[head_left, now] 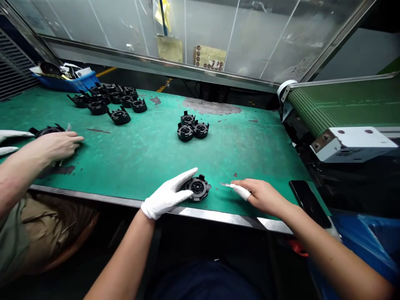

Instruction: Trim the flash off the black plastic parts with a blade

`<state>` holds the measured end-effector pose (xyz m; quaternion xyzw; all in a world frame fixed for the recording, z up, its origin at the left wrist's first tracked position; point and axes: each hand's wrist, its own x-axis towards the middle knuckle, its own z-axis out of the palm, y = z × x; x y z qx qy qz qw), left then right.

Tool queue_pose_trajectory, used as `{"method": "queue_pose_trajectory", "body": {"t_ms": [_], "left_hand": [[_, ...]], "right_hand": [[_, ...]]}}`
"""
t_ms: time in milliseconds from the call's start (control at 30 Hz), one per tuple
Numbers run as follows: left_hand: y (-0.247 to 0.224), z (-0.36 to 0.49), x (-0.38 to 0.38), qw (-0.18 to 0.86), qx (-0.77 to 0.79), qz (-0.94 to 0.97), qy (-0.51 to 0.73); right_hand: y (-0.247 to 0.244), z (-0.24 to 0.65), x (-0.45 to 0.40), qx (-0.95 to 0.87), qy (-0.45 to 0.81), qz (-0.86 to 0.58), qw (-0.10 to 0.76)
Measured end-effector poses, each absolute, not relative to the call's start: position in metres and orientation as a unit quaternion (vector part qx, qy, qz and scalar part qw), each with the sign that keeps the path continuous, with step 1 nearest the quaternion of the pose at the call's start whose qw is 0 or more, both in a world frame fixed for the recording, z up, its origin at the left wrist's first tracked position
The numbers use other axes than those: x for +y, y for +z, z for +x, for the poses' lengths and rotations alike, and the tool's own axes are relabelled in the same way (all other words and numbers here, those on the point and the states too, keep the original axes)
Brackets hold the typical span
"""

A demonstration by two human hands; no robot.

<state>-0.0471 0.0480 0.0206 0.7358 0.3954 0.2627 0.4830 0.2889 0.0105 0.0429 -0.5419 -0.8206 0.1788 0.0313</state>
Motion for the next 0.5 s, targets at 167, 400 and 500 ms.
{"method": "queue_pose_trajectory", "body": {"t_ms": [167,400,500], "left_hand": [[0.015,-0.029,0.023,0.462,0.473,0.657,0.362],[-0.001,0.013,0.012,0.338,0.554,0.662,0.375],[-0.005,0.015,0.015,0.320,0.564,0.662,0.377]], "right_hand": [[0.041,0.270,0.009,-0.831,0.196,-0.519,0.028],[0.035,0.262,0.021,-0.843,0.178,-0.506,-0.014],[0.031,0.269,0.032,-0.827,0.153,-0.540,-0.019]]}}
